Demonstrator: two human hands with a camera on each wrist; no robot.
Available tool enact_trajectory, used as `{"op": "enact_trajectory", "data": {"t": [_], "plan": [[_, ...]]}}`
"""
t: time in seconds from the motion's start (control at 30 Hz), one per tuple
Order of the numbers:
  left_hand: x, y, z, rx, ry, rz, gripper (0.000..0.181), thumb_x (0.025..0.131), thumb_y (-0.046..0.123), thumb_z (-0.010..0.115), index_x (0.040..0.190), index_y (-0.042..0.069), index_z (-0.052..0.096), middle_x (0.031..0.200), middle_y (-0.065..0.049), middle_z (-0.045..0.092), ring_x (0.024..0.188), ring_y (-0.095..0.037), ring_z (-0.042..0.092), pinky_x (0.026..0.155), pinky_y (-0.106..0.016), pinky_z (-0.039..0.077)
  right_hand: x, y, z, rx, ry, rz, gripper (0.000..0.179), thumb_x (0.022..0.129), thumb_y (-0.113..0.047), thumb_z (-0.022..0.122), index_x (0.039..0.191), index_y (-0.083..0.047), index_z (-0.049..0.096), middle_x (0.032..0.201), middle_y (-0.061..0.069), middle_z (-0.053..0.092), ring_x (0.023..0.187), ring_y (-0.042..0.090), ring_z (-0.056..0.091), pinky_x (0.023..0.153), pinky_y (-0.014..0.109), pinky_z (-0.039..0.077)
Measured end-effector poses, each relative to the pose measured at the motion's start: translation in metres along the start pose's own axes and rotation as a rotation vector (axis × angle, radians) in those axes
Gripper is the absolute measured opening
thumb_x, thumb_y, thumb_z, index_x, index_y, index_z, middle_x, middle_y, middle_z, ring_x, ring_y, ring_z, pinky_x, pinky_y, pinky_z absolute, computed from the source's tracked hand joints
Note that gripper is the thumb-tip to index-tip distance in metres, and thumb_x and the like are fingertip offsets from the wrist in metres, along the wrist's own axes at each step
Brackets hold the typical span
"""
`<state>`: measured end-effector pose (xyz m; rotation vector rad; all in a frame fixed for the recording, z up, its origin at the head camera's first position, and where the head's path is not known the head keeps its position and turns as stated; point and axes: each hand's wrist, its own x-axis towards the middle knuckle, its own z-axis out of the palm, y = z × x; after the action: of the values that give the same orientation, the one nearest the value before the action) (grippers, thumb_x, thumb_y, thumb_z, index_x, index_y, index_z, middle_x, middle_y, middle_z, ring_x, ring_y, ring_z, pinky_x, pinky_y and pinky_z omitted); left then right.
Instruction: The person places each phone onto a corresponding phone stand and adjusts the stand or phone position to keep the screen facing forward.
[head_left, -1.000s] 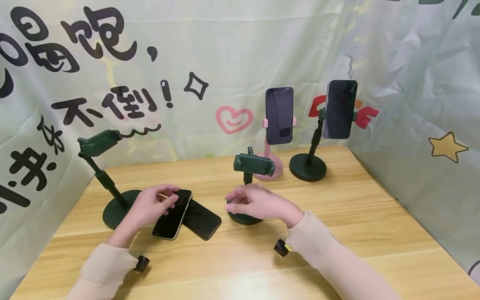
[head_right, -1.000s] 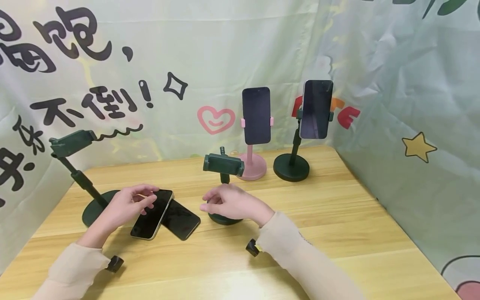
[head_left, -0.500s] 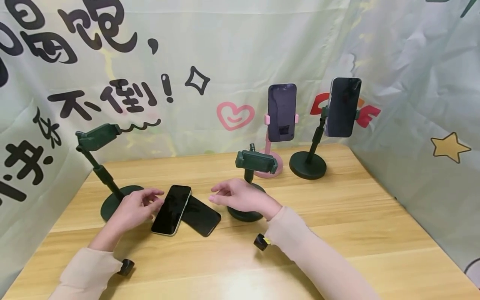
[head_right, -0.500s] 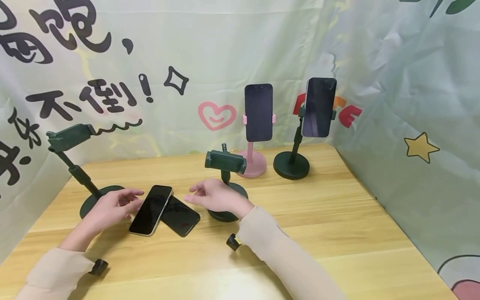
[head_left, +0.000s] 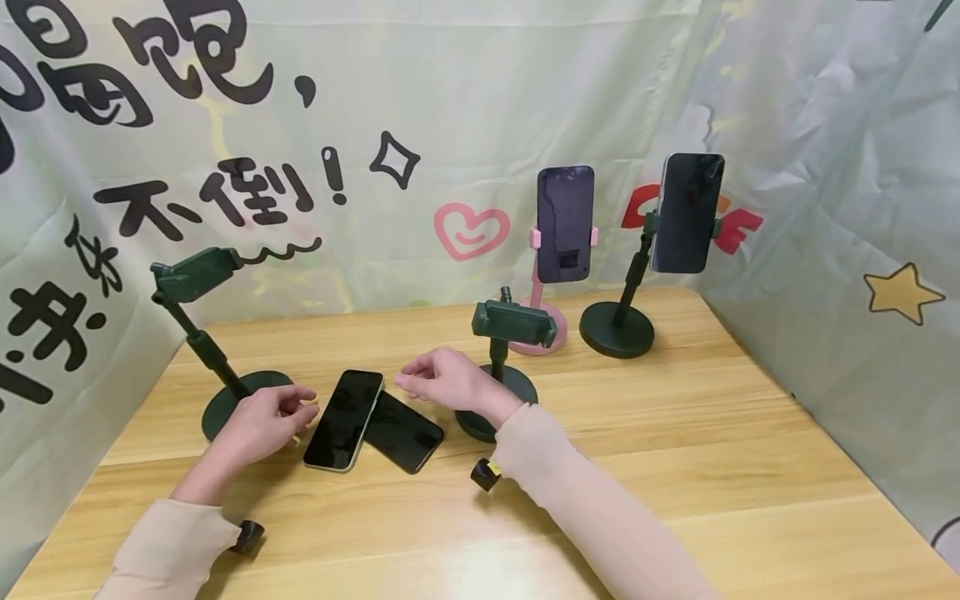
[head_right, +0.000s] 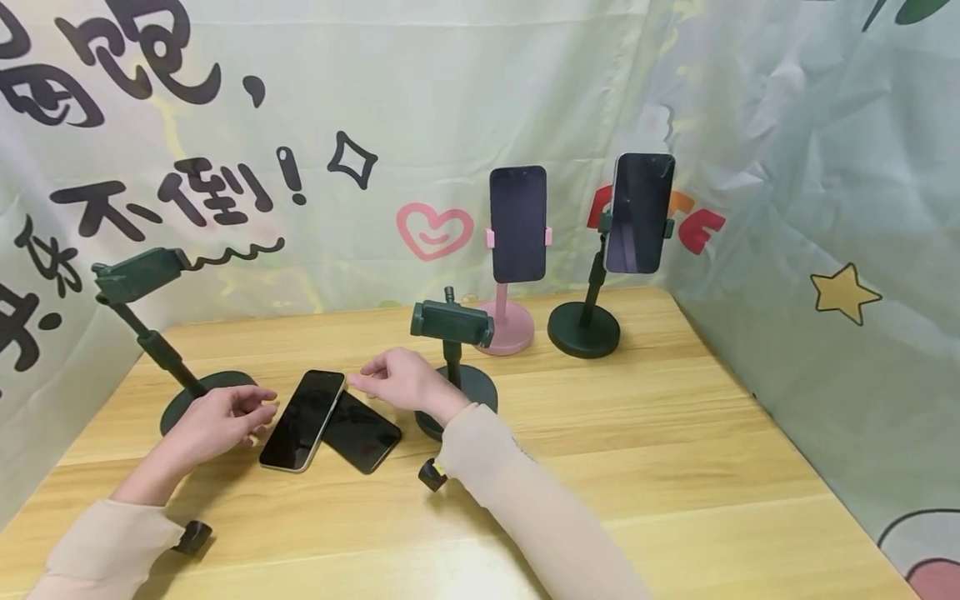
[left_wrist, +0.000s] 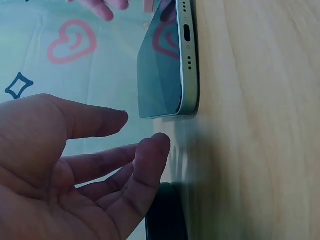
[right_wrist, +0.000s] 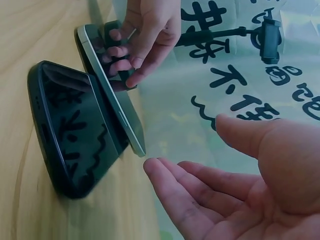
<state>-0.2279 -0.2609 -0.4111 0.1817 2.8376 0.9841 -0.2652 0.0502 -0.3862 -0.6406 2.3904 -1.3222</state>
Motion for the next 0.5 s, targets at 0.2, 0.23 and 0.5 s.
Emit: {"op": "enact_trajectory", "data": {"t": [0.2, 0.23, 0.5], "plan": [[0.0, 0.002, 0.003, -0.008, -0.02, 0.007, 0.035, 0.106, 0.021, 0.068, 0.13, -0.005, 0.069, 0.099, -0.01, 0.077, 0.076, -0.014, 0.071, 0.065, -0.028, 0.06, 0.013, -0.002, 0.011, -0.008, 0.02, 0.047, 0.045, 0.108, -0.039, 0.066, 0.135, -0.003, 0.072, 0.116, 0.012, 0.081, 0.107, 0.024, 0.079, 0.095, 0.031, 0.062], [0.0, 0.002, 0.003, -0.015, -0.025, 0.008, 0.035, 0.106, 0.021, 0.068, 0.129, -0.005, 0.069, 0.1, -0.01, 0.077, 0.077, -0.014, 0.071, 0.065, -0.028, 0.06, 0.014, -0.002, 0.012, 0.005, 0.023, 0.057, 0.045, 0.108, -0.039, 0.066, 0.134, -0.003, 0.072, 0.115, 0.012, 0.081, 0.107, 0.024, 0.079, 0.094, 0.031, 0.062], [0.003, 0.001, 0.007, -0.017, -0.043, 0.032, 0.034, 0.106, 0.023, 0.069, 0.13, -0.001, 0.071, 0.101, -0.008, 0.075, 0.075, -0.014, 0.069, 0.064, -0.028, 0.061, 0.024, 0.001, 0.027, 0.072, 0.028, 0.108, 0.041, 0.107, -0.035, 0.069, 0.126, 0.0, 0.075, 0.099, 0.012, 0.08, 0.093, 0.024, 0.079, 0.082, 0.029, 0.064]]}}
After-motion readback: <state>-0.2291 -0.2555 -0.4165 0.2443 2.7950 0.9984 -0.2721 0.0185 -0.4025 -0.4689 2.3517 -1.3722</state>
